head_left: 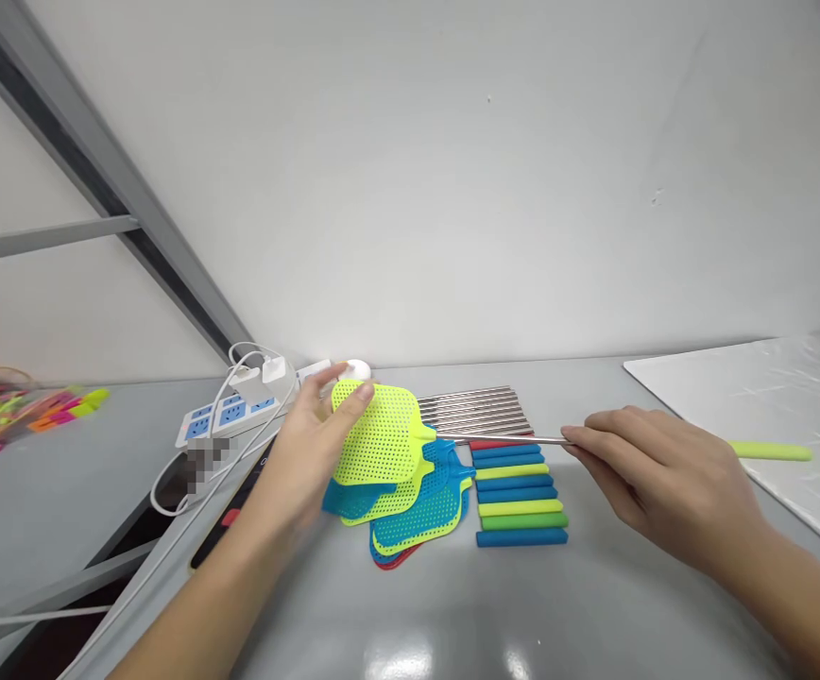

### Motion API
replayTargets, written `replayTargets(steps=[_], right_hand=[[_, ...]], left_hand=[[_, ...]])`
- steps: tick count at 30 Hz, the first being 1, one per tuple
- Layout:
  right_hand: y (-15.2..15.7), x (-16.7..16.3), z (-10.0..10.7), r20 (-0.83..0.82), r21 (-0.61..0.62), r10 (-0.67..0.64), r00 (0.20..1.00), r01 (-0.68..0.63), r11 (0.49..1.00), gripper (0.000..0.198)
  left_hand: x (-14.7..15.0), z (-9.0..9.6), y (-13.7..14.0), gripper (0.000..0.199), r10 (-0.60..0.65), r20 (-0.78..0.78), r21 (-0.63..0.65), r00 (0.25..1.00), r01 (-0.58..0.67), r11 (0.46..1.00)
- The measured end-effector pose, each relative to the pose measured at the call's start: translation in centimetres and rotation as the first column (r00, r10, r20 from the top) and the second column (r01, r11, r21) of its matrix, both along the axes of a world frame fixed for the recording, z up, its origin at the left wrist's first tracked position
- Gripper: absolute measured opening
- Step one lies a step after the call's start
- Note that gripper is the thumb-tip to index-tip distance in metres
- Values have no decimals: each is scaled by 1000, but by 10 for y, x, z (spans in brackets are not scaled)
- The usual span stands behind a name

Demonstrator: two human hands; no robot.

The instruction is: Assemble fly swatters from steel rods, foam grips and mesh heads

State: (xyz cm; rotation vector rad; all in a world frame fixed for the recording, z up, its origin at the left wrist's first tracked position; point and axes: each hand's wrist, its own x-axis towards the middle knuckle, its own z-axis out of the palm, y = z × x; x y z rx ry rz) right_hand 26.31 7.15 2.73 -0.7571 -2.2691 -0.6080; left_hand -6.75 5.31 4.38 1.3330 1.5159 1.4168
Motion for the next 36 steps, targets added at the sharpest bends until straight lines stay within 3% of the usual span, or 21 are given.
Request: replayTargets(steps=[2, 4, 13, 19, 21, 23, 25, 28, 30, 31, 33, 36], right_hand=[[2, 2, 1, 29, 7, 6, 1000, -6, 1000, 19], [4, 5, 2, 68, 18, 5, 998, -6, 1000, 21], [0, 5, -2, 132, -1, 63, 989, -63, 998, 25], [0, 1, -5, 99, -17, 60, 993, -59, 998, 24], [1, 0, -6, 99, -31, 52, 994, -49, 998, 22], [1, -1, -8, 97, -49, 36, 995, -32, 998, 20], [1, 0, -9, 86, -59, 20, 996, -15, 998, 18], [0, -2, -9, 70, -60, 17, 997, -13, 998, 14], [-1, -5, -10, 63, -58, 26, 998, -22, 998, 11], [-3, -8, -10, 58, -56, 35, 998, -32, 998, 9], [-8, -14, -10, 53, -52, 59, 997, -56, 997, 8], [-15, -22, -12, 68, -63, 89, 994, -84, 994, 9]], left_hand=[[-3, 5, 0, 39, -162, 187, -185, 969, 196, 963], [-4, 8, -2, 33, -198, 297, -223, 934, 270, 937], [8, 2, -6, 36, -133, 319, -129, 939, 182, 975], [10, 3, -8, 37, -78, 159, -62, 984, 89, 994], [8, 0, -6, 36, -47, 18, -30, 999, 47, 998], [7, -3, -5, 36, 26, -180, 88, 983, -11, 996], [7, -6, -5, 40, 195, -421, 315, 886, -59, 947], [18, -9, -12, 40, 436, -695, 570, 571, 68, 819], [31, -12, -19, 30, 457, -799, 563, 390, 222, 796], [39, -14, -23, 25, 442, -832, 536, 334, 285, 794], [52, -18, -30, 17, 419, -867, 494, 270, 361, 791], [63, -23, -36, 9, 388, -891, 453, 237, 401, 796]])
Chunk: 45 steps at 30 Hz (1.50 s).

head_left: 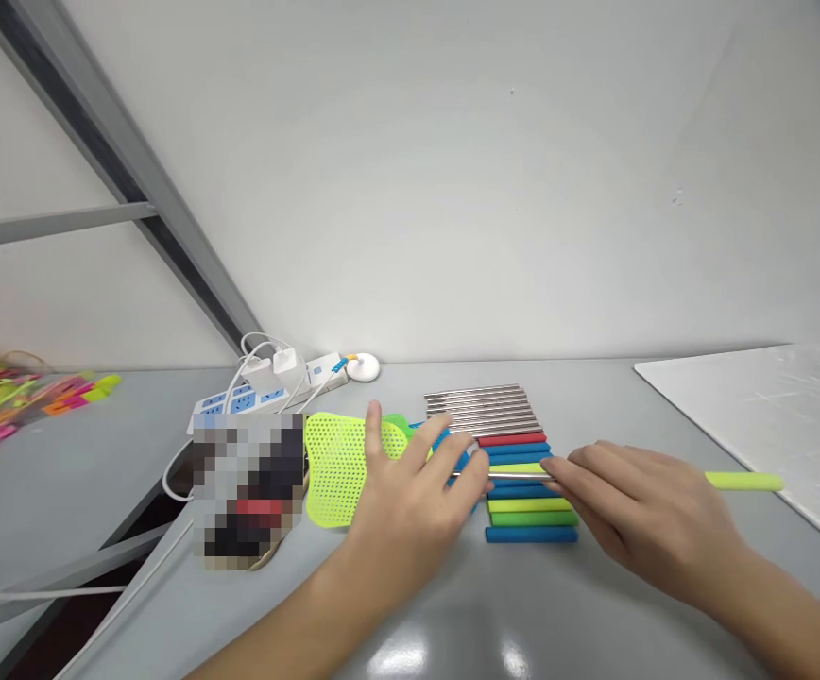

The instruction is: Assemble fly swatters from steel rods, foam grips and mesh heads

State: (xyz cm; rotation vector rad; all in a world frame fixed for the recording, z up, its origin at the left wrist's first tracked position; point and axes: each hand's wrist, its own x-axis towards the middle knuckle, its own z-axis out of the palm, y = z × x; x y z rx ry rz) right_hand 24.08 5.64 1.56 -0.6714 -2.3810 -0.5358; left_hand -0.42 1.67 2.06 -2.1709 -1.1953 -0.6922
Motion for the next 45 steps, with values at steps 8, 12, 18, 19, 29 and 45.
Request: replayTargets(steps=[8, 12, 18, 19, 29, 45], right_hand=[[8, -4, 1, -33, -27, -32, 999, 31, 999, 8], [15, -3, 4, -19, -52, -52, 998, 51, 997, 15], [22, 1, 5, 5, -37, -61, 998, 61, 997, 19], [24, 4, 6, 7, -31, -66, 998, 66, 997, 18], [42, 25, 9, 20, -23, -146, 989, 146, 989, 18], [-1, -27, 4, -36, -5, -2, 999, 2, 1000, 21]], left_hand=[[-17, 10, 7, 11, 11, -49, -108, 999, -16, 994], [-27, 18, 12, 16, 16, -69, -164, 997, -27, 986], [-40, 28, 16, 21, 58, -106, -234, 993, -82, 969], [-43, 30, 16, 22, 71, -109, -242, 991, -96, 966], [-83, 39, 27, 23, 115, -130, -221, 985, -142, 965], [11, 16, 1, 23, -42, -165, -50, 985, 35, 998]])
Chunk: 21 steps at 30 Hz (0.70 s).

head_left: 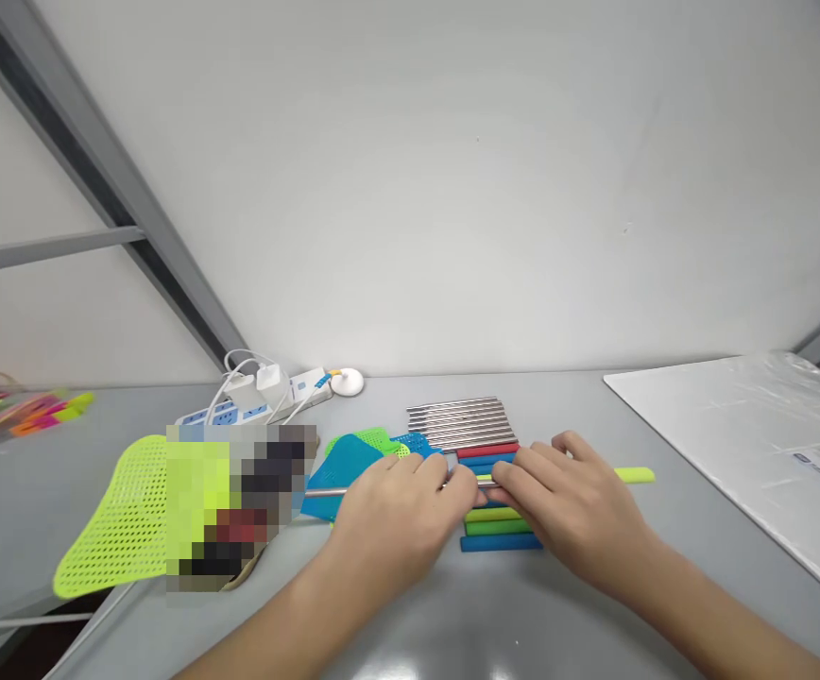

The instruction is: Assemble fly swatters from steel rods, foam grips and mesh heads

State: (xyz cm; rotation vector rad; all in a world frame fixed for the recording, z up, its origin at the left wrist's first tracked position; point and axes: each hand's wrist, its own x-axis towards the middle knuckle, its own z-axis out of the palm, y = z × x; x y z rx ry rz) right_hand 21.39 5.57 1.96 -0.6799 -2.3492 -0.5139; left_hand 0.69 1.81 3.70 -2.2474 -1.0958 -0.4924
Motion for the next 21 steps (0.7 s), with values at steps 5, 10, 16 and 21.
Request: replayTargets(steps=[5, 10, 16, 21], right_hand=[[9, 10, 0, 80, -24, 5, 997, -3, 1000, 21], [12, 35, 6, 91, 4, -54, 994, 54, 999, 22], [15, 75, -3, 141, 45, -125, 982, 120, 992, 20], [22, 107, -8, 142, 103, -167, 976, 153, 983, 21]], left_hand=[[-18, 6, 6, 27, -12, -75, -29, 997, 10, 1000], [-42, 15, 6, 31, -15, -96, 7, 995, 16, 1000], [-71, 13, 10, 30, -53, -134, 77, 990, 63, 995], [-93, 14, 13, 26, -39, -161, 109, 986, 57, 992]])
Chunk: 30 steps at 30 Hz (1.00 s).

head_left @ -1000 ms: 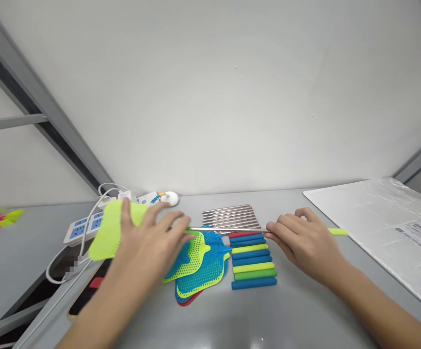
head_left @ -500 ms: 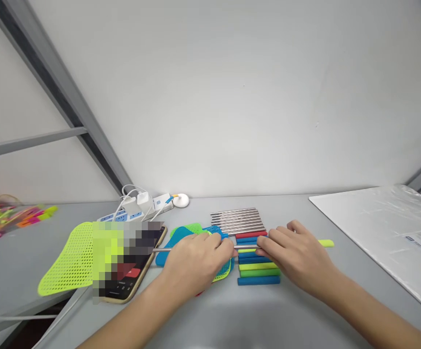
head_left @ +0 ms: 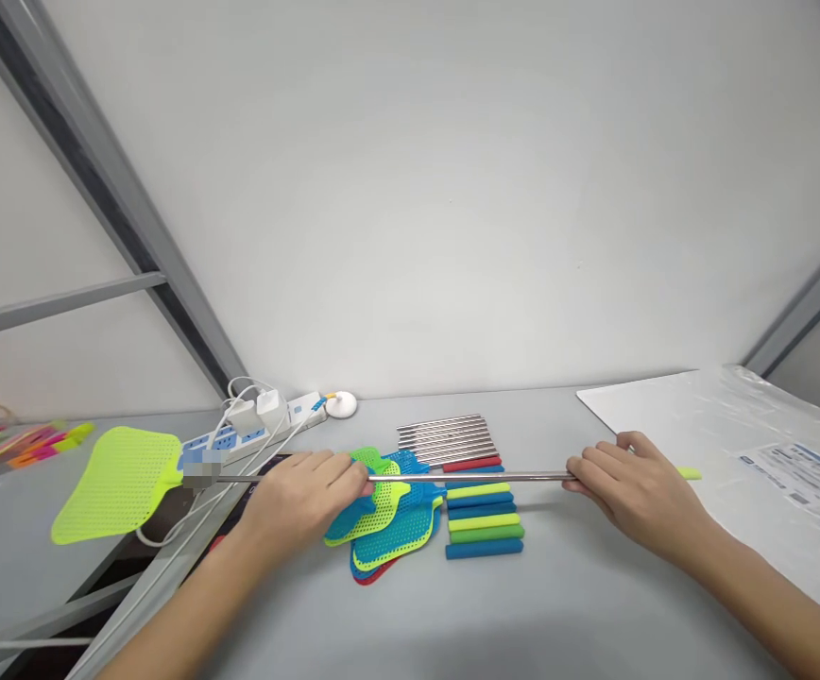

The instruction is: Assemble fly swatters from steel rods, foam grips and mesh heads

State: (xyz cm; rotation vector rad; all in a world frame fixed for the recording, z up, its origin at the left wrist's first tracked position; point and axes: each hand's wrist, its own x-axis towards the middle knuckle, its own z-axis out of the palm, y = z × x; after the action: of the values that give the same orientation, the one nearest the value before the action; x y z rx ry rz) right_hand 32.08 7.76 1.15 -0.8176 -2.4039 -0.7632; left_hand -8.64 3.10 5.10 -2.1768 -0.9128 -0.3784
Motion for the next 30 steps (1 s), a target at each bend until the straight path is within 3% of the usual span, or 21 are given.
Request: replayTargets(steps=[4, 8, 11, 16, 19, 25, 30], right_hand=[[8, 18, 0, 4, 42, 0, 1000, 0, 999, 19], [14, 15, 0, -22, 56, 12, 1000, -11, 998, 20], [16, 0, 2, -56, 41, 6, 998, -4, 999, 23], [17, -35, 15, -73, 30, 70, 995, -68, 997, 24], [18, -51, 21, -74, 24, 71, 995, -70, 997, 25], [24, -63, 12, -57, 29, 57, 997, -55, 998, 30], [35, -52, 3, -51, 31, 44, 998, -42, 999, 27]], left_hand=[[-22, 5, 3, 24, 32, -14, 1, 999, -32, 999], [-35, 10, 6, 25, 79, 15, -11, 997, -79, 997], [-28, 13, 6, 30, 134, 38, -10, 990, -134, 991], [16, 10, 5, 36, 83, 26, -41, 996, -82, 996], [33, 5, 10, 38, 139, 75, -60, 987, -135, 989], [15, 2, 17, 43, 147, 75, -69, 986, -142, 987], [2, 3, 20, 43, 163, 35, -74, 986, -160, 984]])
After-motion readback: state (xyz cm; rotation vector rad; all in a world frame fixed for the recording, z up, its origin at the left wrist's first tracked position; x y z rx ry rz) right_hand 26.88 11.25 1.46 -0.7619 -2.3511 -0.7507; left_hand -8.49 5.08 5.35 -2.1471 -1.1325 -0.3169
